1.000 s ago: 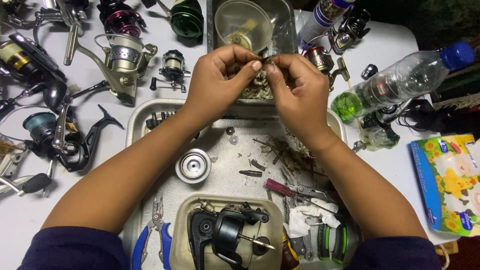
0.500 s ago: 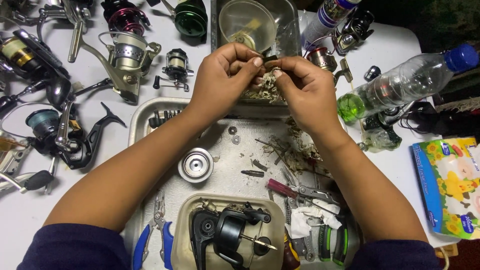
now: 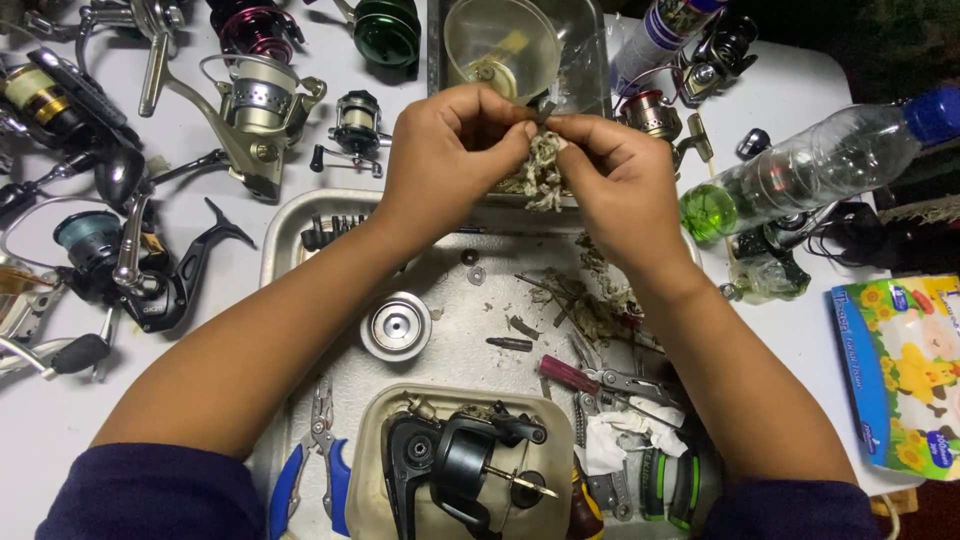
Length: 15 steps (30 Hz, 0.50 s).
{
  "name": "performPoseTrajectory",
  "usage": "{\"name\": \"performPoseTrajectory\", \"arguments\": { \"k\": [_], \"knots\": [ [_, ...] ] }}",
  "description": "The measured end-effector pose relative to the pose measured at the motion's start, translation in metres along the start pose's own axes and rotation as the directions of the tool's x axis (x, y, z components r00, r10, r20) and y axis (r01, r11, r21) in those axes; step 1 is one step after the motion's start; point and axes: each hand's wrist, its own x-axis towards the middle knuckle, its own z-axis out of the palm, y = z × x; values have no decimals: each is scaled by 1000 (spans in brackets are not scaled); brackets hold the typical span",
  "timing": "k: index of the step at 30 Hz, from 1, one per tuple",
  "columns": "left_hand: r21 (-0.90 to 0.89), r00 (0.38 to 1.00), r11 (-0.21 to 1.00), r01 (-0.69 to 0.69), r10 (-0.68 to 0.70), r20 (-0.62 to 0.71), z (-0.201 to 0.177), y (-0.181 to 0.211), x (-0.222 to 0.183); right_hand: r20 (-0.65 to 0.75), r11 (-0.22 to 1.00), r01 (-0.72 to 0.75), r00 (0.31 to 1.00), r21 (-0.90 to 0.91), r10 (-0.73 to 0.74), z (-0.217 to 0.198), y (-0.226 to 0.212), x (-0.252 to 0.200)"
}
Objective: Disassembling and cleaning the internal components of a fishing reel using small tools and a brush.
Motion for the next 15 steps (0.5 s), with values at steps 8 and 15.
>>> {"name": "performPoseTrajectory", "arguments": {
  "k": [8,15],
  "knots": [
    [-163,995,982,98,-96,17,-1,-2,5,105,976,-204,975,78,195,-30,-20,-2],
    [-123,996,989,81,-75,45,-1,-5,5,301,906,-325,865,-270,400,-56,-25,-26]
  ]
}}
